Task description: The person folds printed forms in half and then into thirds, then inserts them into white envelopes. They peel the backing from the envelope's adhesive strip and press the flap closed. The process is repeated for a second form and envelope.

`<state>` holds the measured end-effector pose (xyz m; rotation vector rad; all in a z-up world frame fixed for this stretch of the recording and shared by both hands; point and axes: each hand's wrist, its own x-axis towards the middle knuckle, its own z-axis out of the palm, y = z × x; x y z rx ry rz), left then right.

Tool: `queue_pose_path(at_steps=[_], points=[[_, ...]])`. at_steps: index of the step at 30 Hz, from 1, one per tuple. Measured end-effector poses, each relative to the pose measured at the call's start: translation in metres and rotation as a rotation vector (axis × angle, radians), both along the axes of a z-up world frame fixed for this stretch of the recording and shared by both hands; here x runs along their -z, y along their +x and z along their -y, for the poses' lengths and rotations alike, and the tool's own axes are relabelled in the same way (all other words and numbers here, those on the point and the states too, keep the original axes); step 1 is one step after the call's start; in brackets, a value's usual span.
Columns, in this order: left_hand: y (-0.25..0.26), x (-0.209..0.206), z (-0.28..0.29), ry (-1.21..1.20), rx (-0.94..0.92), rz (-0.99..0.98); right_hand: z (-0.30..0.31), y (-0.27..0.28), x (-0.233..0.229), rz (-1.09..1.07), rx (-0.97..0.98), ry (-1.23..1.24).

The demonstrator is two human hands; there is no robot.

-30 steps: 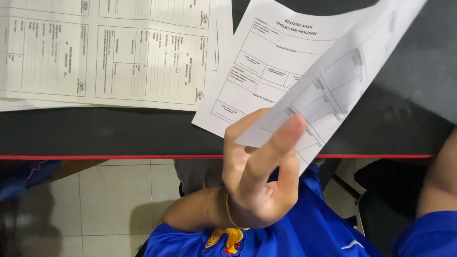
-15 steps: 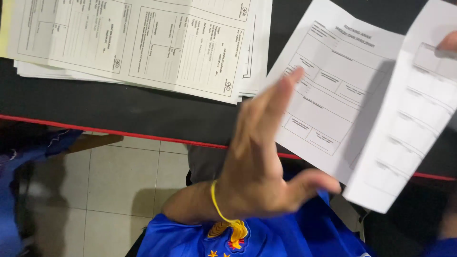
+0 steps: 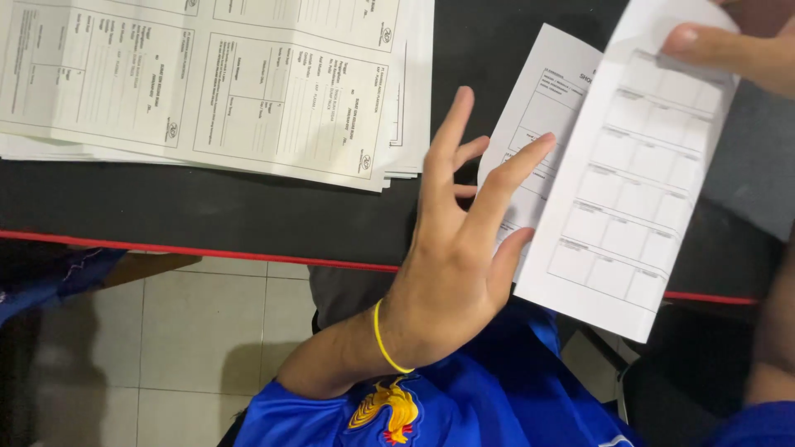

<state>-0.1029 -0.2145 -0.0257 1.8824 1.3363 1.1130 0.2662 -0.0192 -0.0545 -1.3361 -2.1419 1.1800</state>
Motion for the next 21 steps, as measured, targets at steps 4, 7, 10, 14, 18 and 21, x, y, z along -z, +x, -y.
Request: queue_pose_path(at_steps=[4,7,10,14,18,21], points=[[-0.011,-0.012,-0.001,-0.126,0.03,0.24,0.026,-0.118,-0.059,0.204,0.016,0.003],[-0.019,-0.024,-0.004,-0.257,0.104,0.361,0.027,-0.12,-0.059,0.098,-0.081,0.021],[-0.027,-0.025,-0.009,-0.363,0.251,0.407,0.025,-0.125,-0.063,0.263,-0.098,0.07],[-0.028,-0.031,-0.01,-0.479,0.298,0.542,0.033,-0.133,-0.066,0.163,-0.079,0.006],[-0.025,-0.033,-0.019,-0.522,0.23,0.39,0.05,-0.147,-0.074,0.112,-0.06,-0.01],[-0.018,-0.023,-0.023,-0.485,0.17,0.317,0.058,-0.154,-0.076,0.058,-0.087,-0.012]])
